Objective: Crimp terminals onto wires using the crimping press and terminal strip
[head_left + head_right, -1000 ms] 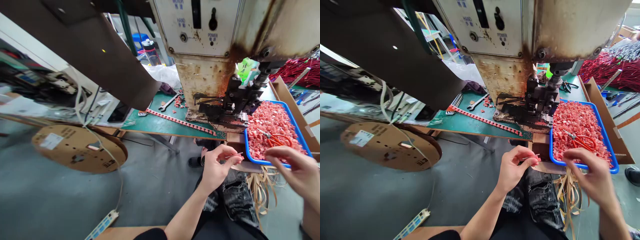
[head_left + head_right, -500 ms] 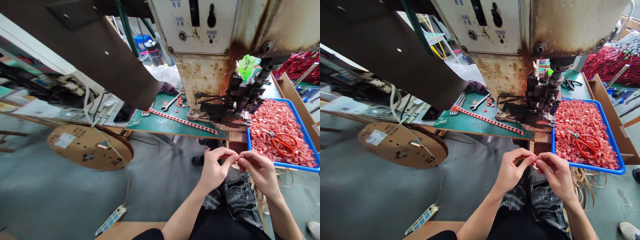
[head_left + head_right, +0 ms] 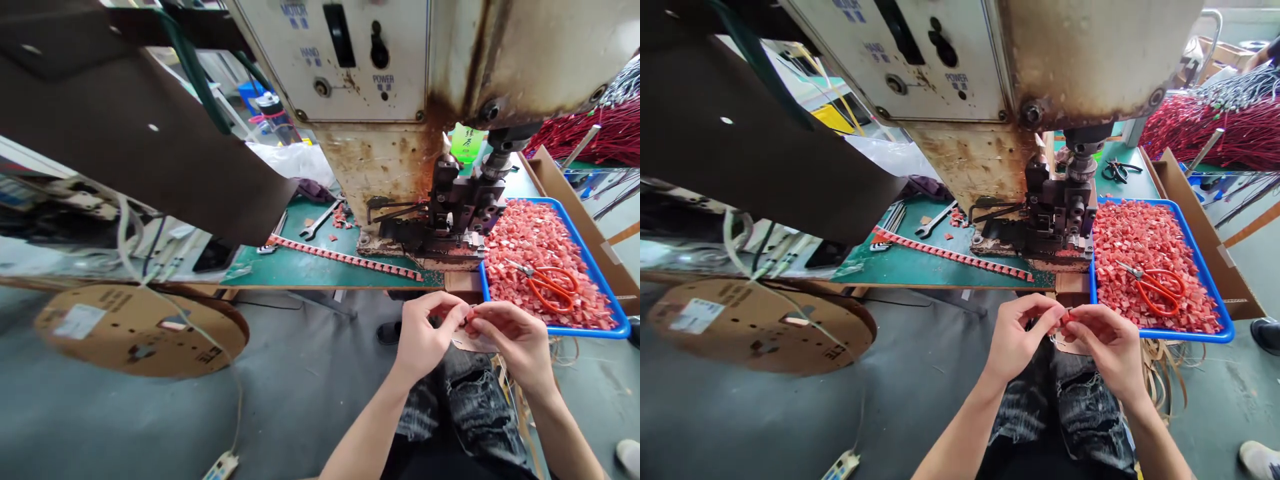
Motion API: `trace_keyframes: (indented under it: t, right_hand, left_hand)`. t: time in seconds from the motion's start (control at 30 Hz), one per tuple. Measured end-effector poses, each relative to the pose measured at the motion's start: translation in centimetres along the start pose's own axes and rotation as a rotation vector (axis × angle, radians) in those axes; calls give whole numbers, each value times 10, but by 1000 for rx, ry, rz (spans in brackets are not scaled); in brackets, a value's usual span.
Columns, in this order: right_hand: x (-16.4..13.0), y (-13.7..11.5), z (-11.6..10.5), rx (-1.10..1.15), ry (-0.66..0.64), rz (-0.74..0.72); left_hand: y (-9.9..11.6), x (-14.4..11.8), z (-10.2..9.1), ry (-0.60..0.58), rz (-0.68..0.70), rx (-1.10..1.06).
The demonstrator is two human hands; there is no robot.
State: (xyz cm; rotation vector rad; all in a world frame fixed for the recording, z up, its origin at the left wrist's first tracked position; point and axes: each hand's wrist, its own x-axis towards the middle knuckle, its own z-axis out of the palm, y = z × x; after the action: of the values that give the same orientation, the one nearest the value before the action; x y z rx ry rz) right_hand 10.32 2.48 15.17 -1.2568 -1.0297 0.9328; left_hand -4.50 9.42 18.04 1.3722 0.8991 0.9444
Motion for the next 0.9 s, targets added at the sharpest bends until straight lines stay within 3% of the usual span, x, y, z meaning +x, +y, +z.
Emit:
trace_keyframes:
  t: [0.1, 0.17, 0.27, 0.37, 0.47, 0.53, 0.6, 0.73, 0.83, 0.9]
  right_hand:
    - [-4, 2, 2, -22, 53, -34]
    - [-2, -2, -8, -134, 4, -111]
    - [12, -15, -51, -524, -43, -288]
    - [36, -24, -109, -990, 96, -393]
    - [59, -21, -145, -1236, -67, -423]
    - [71, -18, -153, -1315, -193, -449]
    - [77, -18, -155, -1368, -234, -463]
    - [68, -31, -157, -1244, -66, -378]
    - [34, -42, -149, -824, 78, -231]
    - [2, -42, -132, -509, 21, -103]
  left_hand:
    - [-7, -4, 7, -20, 29, -79]
    - [-13, -8, 10, -24, 36, -142]
    - [-20, -13, 15, -15, -10, -253]
    - [-22, -13, 21, -76, -83, -380]
    - [-19, -11, 29, -41, -81, -407]
    - [-16, -11, 33, 32, -44, -380]
    - [-14, -13, 34, 94, -6, -342]
    - [-11, -19, 31, 143, 51, -235]
    - [-9, -21, 31, 130, 54, -177]
    - [-7, -22, 35, 104, 45, -175]
